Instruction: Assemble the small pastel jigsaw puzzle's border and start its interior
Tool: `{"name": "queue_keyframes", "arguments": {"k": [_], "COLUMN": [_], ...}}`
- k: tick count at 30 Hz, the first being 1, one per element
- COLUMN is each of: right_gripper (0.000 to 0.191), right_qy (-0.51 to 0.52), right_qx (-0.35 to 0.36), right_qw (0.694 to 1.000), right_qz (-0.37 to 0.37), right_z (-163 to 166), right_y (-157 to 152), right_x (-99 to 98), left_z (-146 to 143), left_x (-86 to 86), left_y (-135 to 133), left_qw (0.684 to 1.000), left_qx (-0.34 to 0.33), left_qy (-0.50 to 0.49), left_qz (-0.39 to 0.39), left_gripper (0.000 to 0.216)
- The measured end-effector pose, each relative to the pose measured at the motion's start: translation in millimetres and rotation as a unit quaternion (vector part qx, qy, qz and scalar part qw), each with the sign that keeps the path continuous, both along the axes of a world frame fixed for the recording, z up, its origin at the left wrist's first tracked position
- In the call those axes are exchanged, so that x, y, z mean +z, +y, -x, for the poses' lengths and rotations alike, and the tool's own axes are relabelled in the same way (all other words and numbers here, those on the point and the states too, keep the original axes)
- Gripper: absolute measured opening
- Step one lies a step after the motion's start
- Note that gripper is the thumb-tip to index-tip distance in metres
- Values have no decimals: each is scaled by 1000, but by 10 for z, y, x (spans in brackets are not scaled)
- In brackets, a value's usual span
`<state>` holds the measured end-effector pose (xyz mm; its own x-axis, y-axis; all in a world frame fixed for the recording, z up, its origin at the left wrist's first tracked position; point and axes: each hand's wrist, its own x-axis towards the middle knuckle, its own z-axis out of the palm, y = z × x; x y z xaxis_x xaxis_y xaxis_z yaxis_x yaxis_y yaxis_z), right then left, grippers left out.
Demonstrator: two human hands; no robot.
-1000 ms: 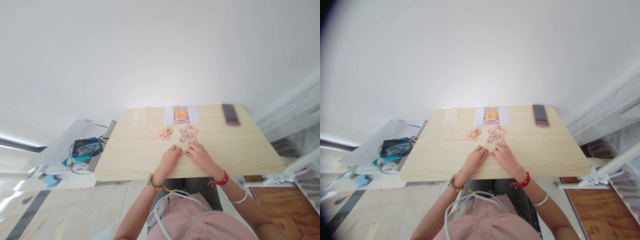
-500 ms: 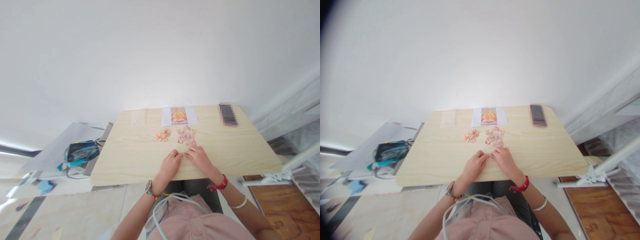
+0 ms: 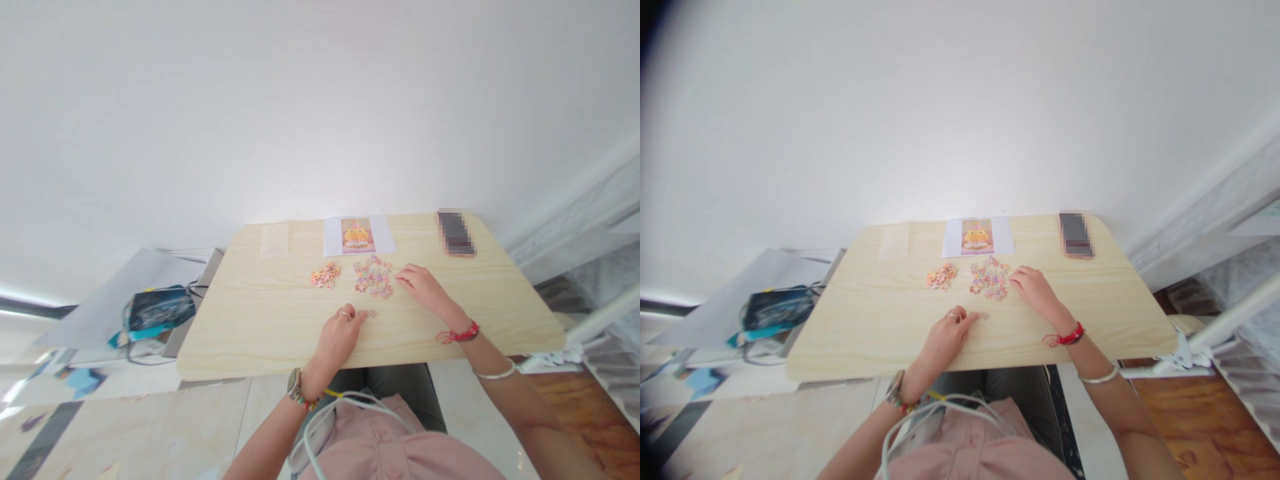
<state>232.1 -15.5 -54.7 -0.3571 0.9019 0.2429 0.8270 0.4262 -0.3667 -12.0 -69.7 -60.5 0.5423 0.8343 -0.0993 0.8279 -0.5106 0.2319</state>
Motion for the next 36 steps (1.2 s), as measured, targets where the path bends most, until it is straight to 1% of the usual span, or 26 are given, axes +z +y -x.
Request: {"name": "queue_keyframes", "arguments": {"k": [3,6,11,15,18,23,28,33,36], "right_gripper": [20,19,19,20,19,17,16,14,12], "right_qy": [-21,-31,-23,-4,6,8,-8,-14,-27], "right_qx": [23,41,30,39,59,66,89,91,80], "right_qw": [1000,999,999,999,998,998,996,995,996], "right_qz": [3,4,7,20,27,11,18,26,24], "right_z": [28,90,51,-46,-73,-64,-42,-48,-70], "right_y": [138,255,377,388,388,437,459,449,448], "right_x": [-7,-5,-48,-89,-105,-125,-126,-103,-110], "left_z": [-14,-29,31,174,284,394,411,384,374], "left_x": [18,29,24,14,10,6,9,0,-7], "left_y": [23,40,48,84,132,199,208,196,199], "left_qw": [1000,1000,998,993,990,986,986,986,986], "left_qx": [-7,0,-2,26,51,76,80,76,71], "left_qy": [4,-2,-58,-109,-121,-131,-133,-138,-140], "left_qz": [-7,-2,-5,-35,-50,-68,-60,-53,-51], "left_gripper": [33,33,33,29,28,27,25,24,24]}}
